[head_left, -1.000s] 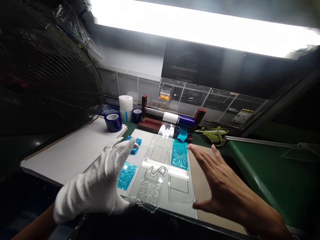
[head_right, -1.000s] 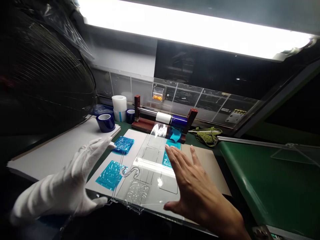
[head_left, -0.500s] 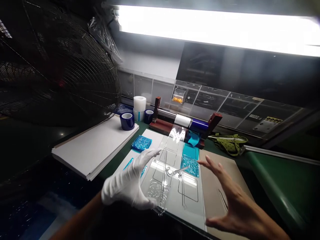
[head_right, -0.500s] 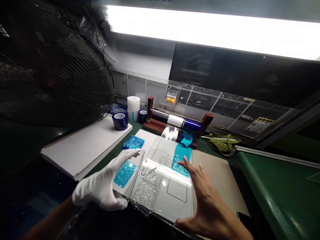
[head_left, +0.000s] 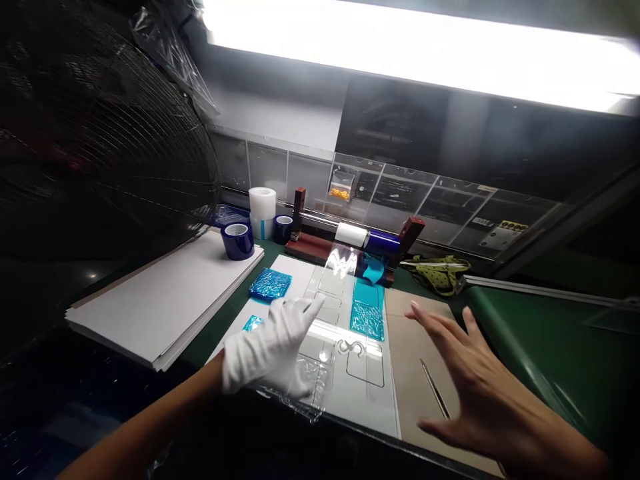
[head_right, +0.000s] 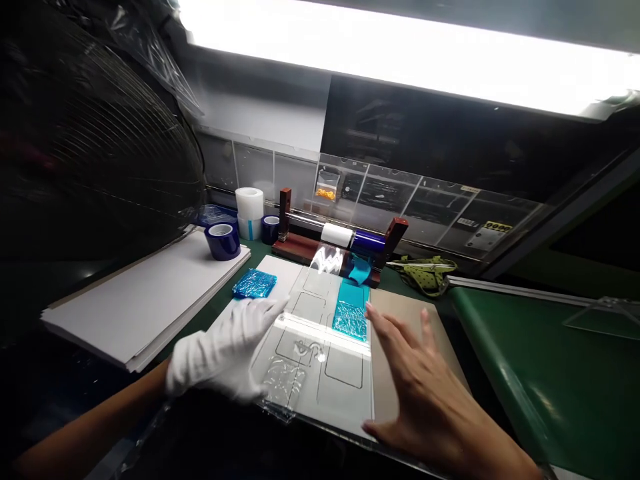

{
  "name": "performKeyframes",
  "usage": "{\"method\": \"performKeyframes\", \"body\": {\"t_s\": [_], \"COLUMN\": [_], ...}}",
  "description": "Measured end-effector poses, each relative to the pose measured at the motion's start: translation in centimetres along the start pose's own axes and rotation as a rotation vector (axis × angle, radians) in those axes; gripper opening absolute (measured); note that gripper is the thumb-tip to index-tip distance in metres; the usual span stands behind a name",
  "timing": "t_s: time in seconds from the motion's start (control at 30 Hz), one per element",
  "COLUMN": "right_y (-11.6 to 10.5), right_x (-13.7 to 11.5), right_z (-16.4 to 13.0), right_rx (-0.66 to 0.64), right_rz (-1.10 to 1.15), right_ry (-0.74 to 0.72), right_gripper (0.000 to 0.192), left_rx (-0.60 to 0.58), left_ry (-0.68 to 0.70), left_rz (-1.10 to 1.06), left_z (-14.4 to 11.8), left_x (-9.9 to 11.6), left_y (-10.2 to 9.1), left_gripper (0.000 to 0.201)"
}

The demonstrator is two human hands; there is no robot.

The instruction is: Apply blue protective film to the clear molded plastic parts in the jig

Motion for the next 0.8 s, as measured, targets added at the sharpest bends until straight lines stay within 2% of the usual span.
{"method": "performKeyframes", "body": {"t_s": [0.07, 0.13, 0.2, 0.33, 0.37, 0.43, 0.57, 0.63, 0.73, 0.8], "right_y": [1.8, 3.5, 4.9, 6.7, 6.9, 7.1, 6.6, 6.7, 8.4, 10.5], "right_x": [1.2, 1.8, 2.3, 2.3, 2.5, 3.3, 4.6, 5.0, 6.1, 7.0], "right_z": [-2.2, -4.1, -5.8, -8.8, -9.3, -10.0, -10.9, -12.2, -17.1, -22.9], "right_rx": [-0.07, -0.134, -0.194, -0.316, -0.315, -0.251, -0.026, 0.031, -0.02, -0.105], "right_rz": [0.171, 0.295, 0.362, 0.459, 0.463, 0.416, 0.218, 0.169, 0.211, 0.284], "right_ry": [-0.022, -0.013, 0.037, 0.058, 0.077, 0.164, 0.431, 0.561, 0.74, 0.904], "right_gripper": [0.115, 0.116, 0.117, 0.121, 0.122, 0.121, 0.119, 0.118, 0.117, 0.117], "left_rx": [-0.008, -0.03, -0.094, -0.375, -0.397, -0.301, 0.091, 0.184, 0.231, 0.216], "left_ry": [0.154, 0.256, 0.303, 0.347, 0.327, 0.218, -0.135, -0.241, -0.283, -0.304], "left_rz": [-0.362, -0.569, -0.626, -0.646, -0.623, -0.501, -0.138, -0.063, -0.127, -0.24], "left_z": [-0.7, -1.0, -0.8, 0.0, 0.4, 1.7, 4.3, 5.4, 7.1, 8.3], "left_x": [0.2, 0.7, 1.4, 3.6, 3.9, 4.1, 4.1, 4.8, 5.7, 6.0], "left_y": [1.3, 1.9, 2.2, 2.8, 2.9, 2.8, 2.7, 3.5, 4.7, 5.7], "left_gripper": [0.122, 0.126, 0.126, 0.122, 0.121, 0.117, 0.111, 0.109, 0.104, 0.104]}}
Point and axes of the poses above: each hand's wrist, its own z-axis towards the middle knuckle, its own y-axis out of the palm, x = y × z, the point moved 10 cm from there along z, towards the middle knuckle, and after that the axes turned 11 degrees about -x, right-handed, at the moved point
